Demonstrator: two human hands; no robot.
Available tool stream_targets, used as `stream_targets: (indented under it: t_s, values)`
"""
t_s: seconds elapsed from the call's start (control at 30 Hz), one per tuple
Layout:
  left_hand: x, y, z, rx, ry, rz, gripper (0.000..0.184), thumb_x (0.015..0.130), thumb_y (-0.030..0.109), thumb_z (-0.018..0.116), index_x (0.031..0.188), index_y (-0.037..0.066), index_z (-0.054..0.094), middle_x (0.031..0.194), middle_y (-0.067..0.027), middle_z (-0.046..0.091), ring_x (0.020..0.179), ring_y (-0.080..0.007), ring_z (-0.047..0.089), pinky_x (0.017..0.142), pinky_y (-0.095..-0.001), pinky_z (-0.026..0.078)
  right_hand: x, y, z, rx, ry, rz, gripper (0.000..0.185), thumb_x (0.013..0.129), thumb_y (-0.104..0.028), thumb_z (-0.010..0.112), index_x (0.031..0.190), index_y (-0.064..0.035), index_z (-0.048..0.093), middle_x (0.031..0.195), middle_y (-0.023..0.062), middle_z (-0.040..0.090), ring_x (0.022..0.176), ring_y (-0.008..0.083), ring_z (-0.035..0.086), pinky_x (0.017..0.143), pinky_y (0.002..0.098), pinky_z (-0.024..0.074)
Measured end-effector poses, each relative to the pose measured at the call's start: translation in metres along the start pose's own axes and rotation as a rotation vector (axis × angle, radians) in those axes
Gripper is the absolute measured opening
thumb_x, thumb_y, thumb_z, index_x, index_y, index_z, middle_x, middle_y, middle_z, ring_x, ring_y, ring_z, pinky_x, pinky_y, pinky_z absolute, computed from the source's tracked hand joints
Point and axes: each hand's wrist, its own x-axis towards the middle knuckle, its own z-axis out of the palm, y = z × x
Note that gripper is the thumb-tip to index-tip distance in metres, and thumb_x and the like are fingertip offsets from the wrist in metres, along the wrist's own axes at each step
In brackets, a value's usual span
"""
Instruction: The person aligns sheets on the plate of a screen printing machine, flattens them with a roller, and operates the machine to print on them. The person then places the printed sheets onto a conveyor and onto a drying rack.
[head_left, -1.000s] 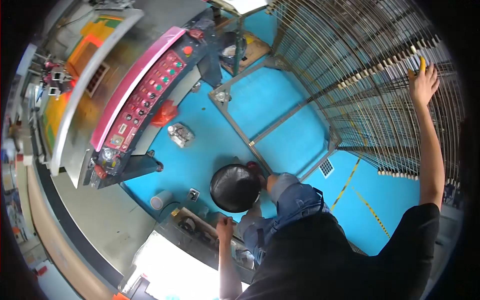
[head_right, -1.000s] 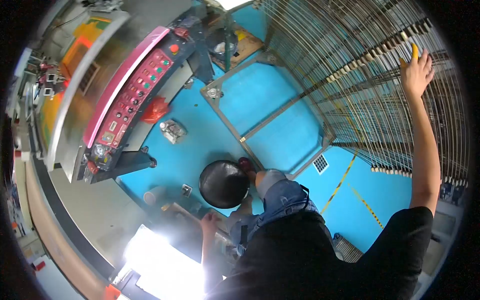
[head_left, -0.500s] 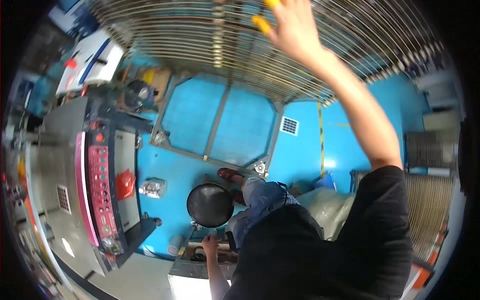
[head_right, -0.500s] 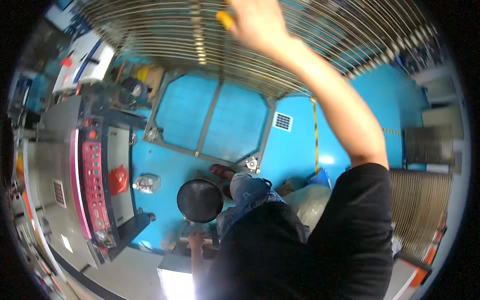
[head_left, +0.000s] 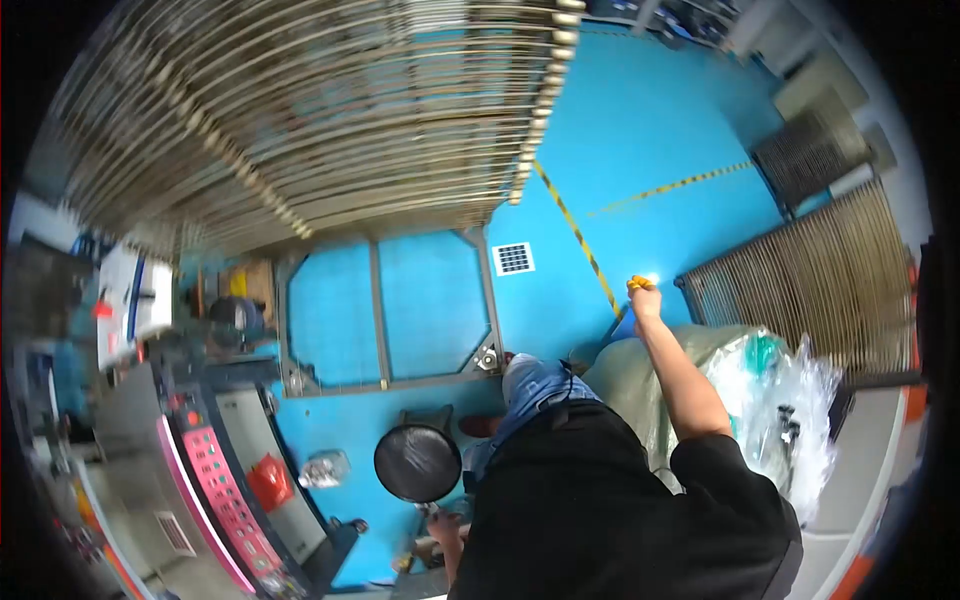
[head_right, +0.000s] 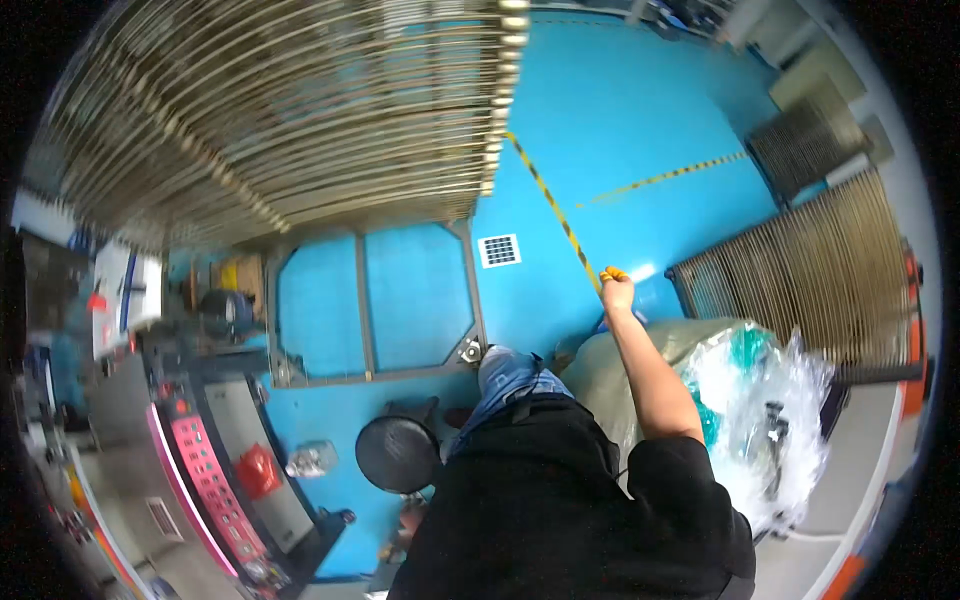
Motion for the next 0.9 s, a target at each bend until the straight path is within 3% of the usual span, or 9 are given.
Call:
stream_targets:
  t_s: [0.03,0.1,0.33,0.4,0.47,0.53,0.67,0.8,0.9]
  values:
    - [0.022,0.013,-0.003,-0.181,-0.070,-0.078,0.028,0.092,0.021,0.053,0.083,-0.005,0.060,0.070,-0.0181,0.069,0.050,-0.0274,0.064,0.042,-0.0381,0.047,-0.011,-0.014,-0.007,0.029,0.003,0.058,0.023,0.090,-0.012,0.062,0.111,-0.0035,0.066,0.085,0.0006,0.063,0.070,0.0091,0.053,0.061,0.0242,0.0412]
    - [0.088,0.097,-0.036,-0.340,-0.228,-0.657,0.029,0.093,0.020,0.054,0.085,-0.007,0.059,0.066,-0.0161,0.066,0.050,-0.0260,0.064,0.043,-0.0378,0.047,-0.004,-0.009,-0.023,0.052,-0.014,0.094,0.023,0.091,-0.013,0.061,0.111,-0.0036,0.065,0.085,0.0013,0.063,0.071,0.0095,0.054,0.061,0.0244,0.0415]
    - [0.276,0.217,0.012,0.069,-0.303,-0.171,0.030,0.089,0.026,0.062,0.093,-0.003,0.066,0.080,-0.0178,0.069,0.079,-0.0281,0.068,0.074,-0.0403,0.050,0.072,0.083,-0.014,0.043,0.048,0.234,0.021,0.093,-0.019,0.058,0.108,-0.0055,0.066,0.076,0.0021,0.063,0.063,0.0103,0.053,0.056,0.0267,0.0421]
    - [0.312,0.291,0.042,0.002,-0.315,-0.117,0.029,0.089,0.025,0.062,0.092,-0.003,0.067,0.081,-0.0175,0.069,0.080,-0.0284,0.068,0.074,-0.0397,0.050,0.110,0.151,0.017,-0.271,0.079,0.134,0.025,0.092,-0.027,0.061,0.101,-0.0043,0.069,0.081,0.0138,0.069,0.067,0.0211,0.064,0.061,0.0356,0.0489]
    - [0.349,0.325,0.097,-0.030,-0.388,-0.146,0.022,0.091,0.021,0.060,0.095,0.000,0.066,0.079,-0.0123,0.069,0.073,-0.0231,0.067,0.069,-0.0353,0.051,0.130,0.183,0.048,-0.334,0.020,0.135,0.036,0.092,-0.036,0.061,0.103,-0.0016,0.068,0.092,0.0225,0.069,0.089,0.0371,0.067,0.076,0.0422,0.0503]
    - [0.385,0.367,0.169,-0.102,-0.475,-0.180,0.020,0.093,0.019,0.058,0.099,0.001,0.065,0.078,-0.0098,0.068,0.069,-0.0195,0.066,0.065,-0.0324,0.051,0.159,0.211,0.079,-0.377,-0.091,0.298,0.040,0.092,-0.037,0.059,0.104,0.0004,0.067,0.095,0.0237,0.069,0.093,0.0373,0.066,0.079,0.0414,0.0497]
    - [0.447,0.468,0.323,-0.303,-0.595,-0.633,0.018,0.096,0.007,0.051,0.109,-0.004,0.059,0.080,-0.0117,0.064,0.063,-0.0195,0.062,0.055,-0.0344,0.053,0.224,0.255,0.136,-0.211,-0.260,0.506,0.037,0.092,-0.030,0.056,0.106,0.0029,0.066,0.091,0.0205,0.069,0.089,0.0308,0.066,0.079,0.0382,0.0494]
    - [0.535,0.389,0.490,-0.357,-0.451,-0.880,0.013,0.091,0.006,0.055,0.100,-0.003,0.059,0.078,-0.0132,0.061,0.062,-0.0218,0.061,0.055,-0.0349,0.054,0.273,0.419,0.219,0.250,-0.161,0.688,0.033,0.093,-0.025,0.055,0.107,0.0025,0.067,0.090,0.0171,0.068,0.087,0.0230,0.064,0.078,0.0334,0.0476]
    - [0.578,0.371,0.572,-0.410,-0.374,-0.822,0.003,0.083,0.003,0.059,0.085,0.001,0.059,0.075,-0.0108,0.058,0.062,-0.0230,0.058,0.057,-0.0348,0.053,0.305,0.453,0.249,0.125,-0.271,0.764,0.030,0.093,-0.024,0.057,0.113,-0.0033,0.065,0.096,0.0100,0.068,0.091,0.0215,0.064,0.075,0.0323,0.0499]
